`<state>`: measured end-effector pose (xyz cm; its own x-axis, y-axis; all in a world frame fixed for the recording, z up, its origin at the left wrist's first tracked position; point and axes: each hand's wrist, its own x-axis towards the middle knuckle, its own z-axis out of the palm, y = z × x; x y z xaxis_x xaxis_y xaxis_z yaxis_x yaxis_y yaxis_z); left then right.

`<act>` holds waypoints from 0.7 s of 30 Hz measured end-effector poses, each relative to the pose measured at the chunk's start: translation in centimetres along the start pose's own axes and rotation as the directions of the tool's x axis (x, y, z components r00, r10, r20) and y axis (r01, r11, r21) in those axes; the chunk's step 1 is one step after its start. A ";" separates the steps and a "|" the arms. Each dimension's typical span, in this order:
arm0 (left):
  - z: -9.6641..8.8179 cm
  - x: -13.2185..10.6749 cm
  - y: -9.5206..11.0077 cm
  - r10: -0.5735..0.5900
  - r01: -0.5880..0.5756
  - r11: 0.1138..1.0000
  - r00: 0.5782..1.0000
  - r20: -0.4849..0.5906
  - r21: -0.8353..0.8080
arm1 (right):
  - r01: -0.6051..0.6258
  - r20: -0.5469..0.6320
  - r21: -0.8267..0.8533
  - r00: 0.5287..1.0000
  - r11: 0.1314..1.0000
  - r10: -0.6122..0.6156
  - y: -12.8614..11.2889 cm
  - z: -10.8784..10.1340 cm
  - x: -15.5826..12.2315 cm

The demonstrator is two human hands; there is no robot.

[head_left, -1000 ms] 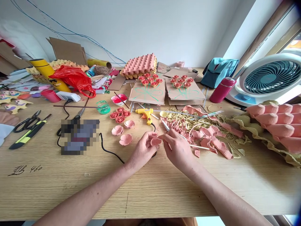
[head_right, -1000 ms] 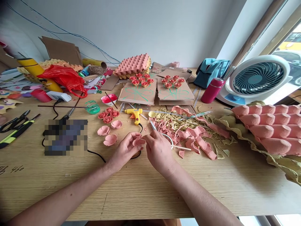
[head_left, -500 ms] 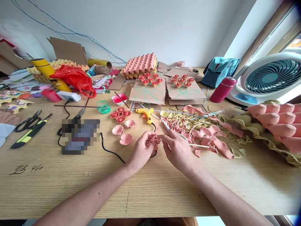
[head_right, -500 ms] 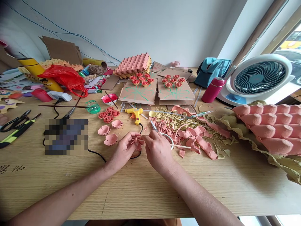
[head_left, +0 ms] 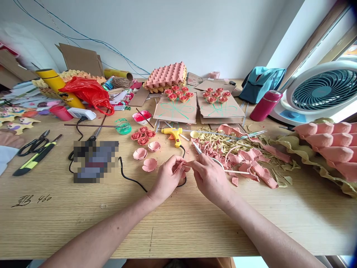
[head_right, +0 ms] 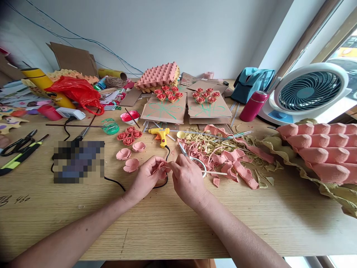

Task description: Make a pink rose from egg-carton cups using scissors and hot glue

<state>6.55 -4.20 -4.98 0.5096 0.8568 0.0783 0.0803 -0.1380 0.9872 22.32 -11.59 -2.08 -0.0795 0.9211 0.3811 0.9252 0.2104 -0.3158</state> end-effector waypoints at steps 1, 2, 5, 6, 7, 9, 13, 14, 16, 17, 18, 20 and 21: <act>0.0 0.0 0.1 -0.007 0.007 1.000 1.000 0.007 -0.009 | 0.004 0.008 -0.006 1.000 1.000 -0.004 0.0 0.0 0.0; 0.0 -0.1 0.2 -0.013 0.013 1.000 1.000 0.011 -0.017 | 0.009 0.015 -0.014 1.000 1.000 -0.009 0.1 0.0 0.0; 0.0 -0.1 0.6 -0.027 0.028 0.999 1.000 0.015 -0.028 | 0.041 0.025 -0.037 0.999 0.998 -0.040 0.2 -0.1 0.1; 0.0 -0.1 0.7 -0.030 0.030 0.999 0.999 0.013 -0.030 | 0.048 0.026 -0.038 0.999 0.998 -0.047 0.2 -0.1 0.1; -0.1 -0.1 0.7 -0.031 0.031 0.999 0.999 0.009 -0.030 | 0.050 0.026 -0.032 0.998 0.998 -0.049 0.3 -0.1 0.1; -0.1 -0.1 0.7 -0.022 0.022 0.999 1.000 0.003 -0.024 | 0.040 0.027 -0.004 0.999 0.999 -0.040 0.3 -0.1 0.1; 0.0 -0.2 0.3 0.024 -0.024 0.999 1.000 -0.006 0.029 | 0.018 0.017 0.042 1.000 0.999 -0.018 0.3 0.0 0.0; 0.0 -0.2 0.2 0.026 -0.026 0.999 1.000 -0.006 0.034 | 0.012 0.017 0.043 1.000 0.999 -0.013 0.3 0.1 0.0; 0.1 -0.3 0.2 0.015 -0.015 1.000 1.000 -0.008 0.024 | -0.001 0.022 0.037 1.000 0.999 0.001 0.2 0.2 -0.1; 0.1 -0.3 0.2 0.008 -0.008 1.000 1.000 -0.009 0.015 | -0.006 0.027 0.031 1.000 1.000 0.005 0.1 0.2 -0.1; 0.2 -0.3 0.2 0.002 -0.002 1.000 1.000 -0.011 0.007 | -0.007 0.033 0.021 0.999 1.000 0.006 0.1 0.2 -0.1; 0.3 -0.3 0.2 -0.007 0.007 1.000 1.000 -0.012 -0.003 | 0.007 0.049 -0.018 0.999 1.000 -0.006 0.0 0.1 -0.1; 0.3 -0.3 0.2 -0.010 0.010 1.000 1.000 -0.011 -0.008 | 0.023 0.060 -0.047 0.998 0.999 -0.020 0.0 0.1 -0.1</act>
<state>6.71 -4.63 -4.84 0.4994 0.8636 0.0696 0.0785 -0.1251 0.9890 22.32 -11.68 -2.17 -0.1200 0.9346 0.3349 0.9396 0.2158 -0.2655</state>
